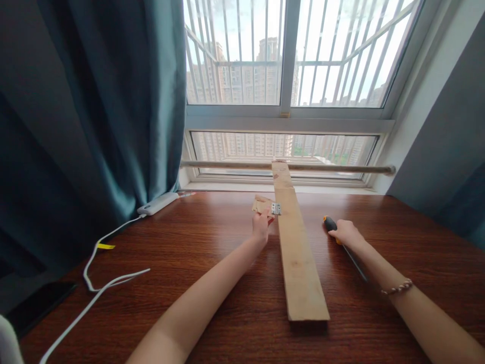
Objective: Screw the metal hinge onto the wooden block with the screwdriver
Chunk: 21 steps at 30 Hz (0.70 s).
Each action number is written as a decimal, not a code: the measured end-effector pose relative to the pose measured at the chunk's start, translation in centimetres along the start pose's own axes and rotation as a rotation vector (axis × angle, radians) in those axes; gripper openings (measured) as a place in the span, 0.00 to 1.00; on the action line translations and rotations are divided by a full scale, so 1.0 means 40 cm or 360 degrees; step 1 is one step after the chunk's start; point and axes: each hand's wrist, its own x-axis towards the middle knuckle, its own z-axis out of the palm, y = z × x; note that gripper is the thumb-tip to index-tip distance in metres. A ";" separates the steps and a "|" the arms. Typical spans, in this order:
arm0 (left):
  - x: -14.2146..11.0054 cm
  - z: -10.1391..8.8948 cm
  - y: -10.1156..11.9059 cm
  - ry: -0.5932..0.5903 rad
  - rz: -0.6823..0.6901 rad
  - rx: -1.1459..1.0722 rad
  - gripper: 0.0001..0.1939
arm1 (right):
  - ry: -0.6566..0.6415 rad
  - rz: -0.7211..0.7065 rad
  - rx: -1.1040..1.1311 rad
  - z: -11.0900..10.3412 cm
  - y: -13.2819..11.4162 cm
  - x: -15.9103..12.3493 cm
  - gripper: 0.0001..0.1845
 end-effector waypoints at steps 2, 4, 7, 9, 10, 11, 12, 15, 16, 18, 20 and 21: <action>0.002 0.001 0.002 0.0044 -0.0073 -0.0078 0.05 | 0.0018 -0.0014 0.0069 -0.015 0.005 0.013 0.09; 0.004 0.002 0.002 0.0066 -0.0127 -0.0137 0.04 | 0.0047 -0.0025 0.0115 -0.052 0.005 0.031 0.14; 0.009 0.004 0.003 0.0086 -0.0170 -0.0192 0.04 | 0.0201 0.0000 0.0482 -0.147 -0.017 0.049 0.16; 0.013 0.004 0.003 0.0094 -0.0183 -0.0223 0.04 | 0.0473 0.0036 0.1340 -0.220 -0.053 0.046 0.12; 0.014 0.005 0.003 0.0095 -0.0187 -0.0239 0.04 | 0.0584 0.0010 0.1741 -0.254 -0.077 0.040 0.11; 0.015 0.005 0.003 0.0093 -0.0195 -0.0250 0.04 | 0.0644 -0.0061 0.2064 -0.282 -0.103 0.032 0.10; 0.015 0.005 0.003 0.0089 -0.0204 -0.0256 0.04 | 0.0671 -0.0175 0.2291 -0.303 -0.130 0.023 0.09; 0.013 0.005 0.004 0.0068 -0.0222 -0.0271 0.04 | 0.0683 -0.0446 0.2555 -0.320 -0.202 0.005 0.08; 0.011 0.005 0.005 0.0062 -0.0223 -0.0274 0.04 | 0.0663 -0.0491 0.2555 -0.312 -0.219 0.004 0.08; 0.009 0.005 0.005 0.0054 -0.0216 -0.0279 0.05 | 0.0591 -0.0549 0.2524 -0.283 -0.243 0.010 0.08; 0.007 0.006 0.006 0.0050 -0.0216 -0.0276 0.06 | 0.0504 -0.0592 0.2494 -0.250 -0.255 0.022 0.09; 0.007 0.006 0.006 0.0050 -0.0215 -0.0268 0.07 | 0.0458 -0.0614 0.2475 -0.235 -0.257 0.027 0.10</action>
